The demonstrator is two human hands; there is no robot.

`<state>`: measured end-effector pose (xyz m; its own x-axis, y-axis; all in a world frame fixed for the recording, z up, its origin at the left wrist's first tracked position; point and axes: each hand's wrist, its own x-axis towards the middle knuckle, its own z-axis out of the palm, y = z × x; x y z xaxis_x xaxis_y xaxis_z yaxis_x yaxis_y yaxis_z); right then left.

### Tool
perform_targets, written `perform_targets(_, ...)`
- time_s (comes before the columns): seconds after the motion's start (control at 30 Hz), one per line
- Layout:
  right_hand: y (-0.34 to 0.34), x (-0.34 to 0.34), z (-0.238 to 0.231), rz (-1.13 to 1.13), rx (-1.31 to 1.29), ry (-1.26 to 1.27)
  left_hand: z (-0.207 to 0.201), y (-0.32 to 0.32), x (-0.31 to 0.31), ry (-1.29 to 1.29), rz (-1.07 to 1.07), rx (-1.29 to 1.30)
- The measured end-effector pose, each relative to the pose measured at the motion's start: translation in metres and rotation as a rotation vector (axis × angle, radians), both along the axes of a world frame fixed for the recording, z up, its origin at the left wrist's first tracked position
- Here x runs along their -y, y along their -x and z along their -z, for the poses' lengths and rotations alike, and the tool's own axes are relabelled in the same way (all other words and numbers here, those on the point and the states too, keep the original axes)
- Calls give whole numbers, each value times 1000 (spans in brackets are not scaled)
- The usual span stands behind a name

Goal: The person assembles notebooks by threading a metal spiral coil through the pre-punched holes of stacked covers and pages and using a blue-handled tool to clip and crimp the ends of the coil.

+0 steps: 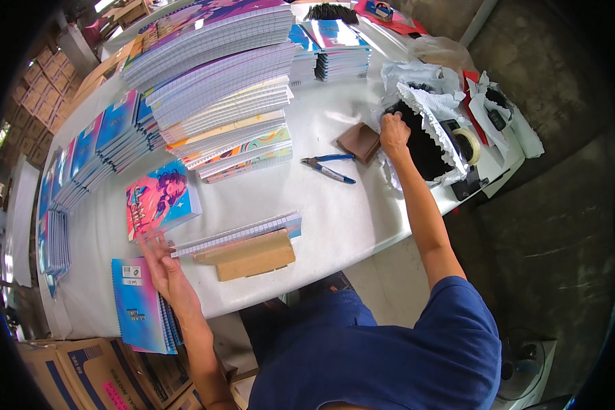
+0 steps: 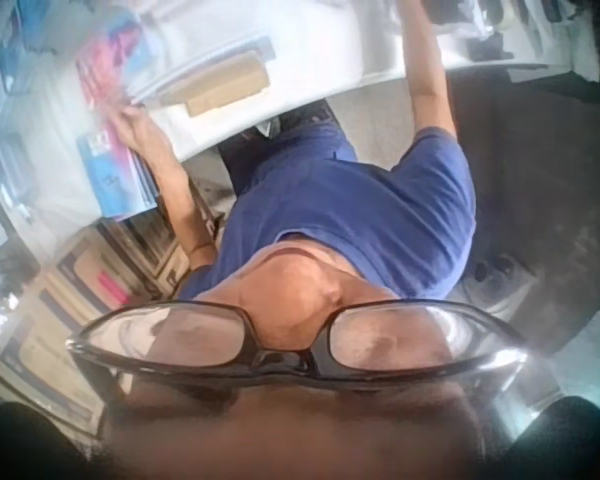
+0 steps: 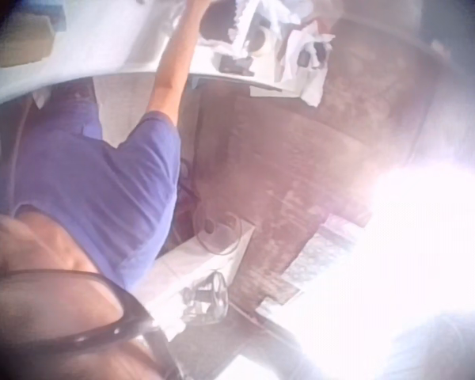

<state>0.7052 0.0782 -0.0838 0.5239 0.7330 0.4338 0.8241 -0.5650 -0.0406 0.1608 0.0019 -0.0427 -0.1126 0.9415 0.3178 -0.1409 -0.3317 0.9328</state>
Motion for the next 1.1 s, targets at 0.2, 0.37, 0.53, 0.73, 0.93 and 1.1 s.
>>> perform_targets(0.2, 6, 2, -11, 33, 336, 154, -28, -6, 9, -65, -19, -59)
perform_targets(0.37, -9, -8, -24, 9, 146, 289, -40, -5, 16, -90, -50, -131)
perform_targets(0.53, -26, 3, -25, -100, 45, -5, -66, -21, 26, -235, -113, -375)
perform_targets(0.73, 5, 38, -85, -470, -157, -173, -91, -68, 22, -511, -35, -951)
perform_targets(0.93, 178, 109, -144, -1048, -923, -72, -86, -122, 16, -524, 151, -1335)
perform_targets(1.1, 202, 115, -124, -1096, -1007, -82, -77, -129, 9, -501, 185, -1317)
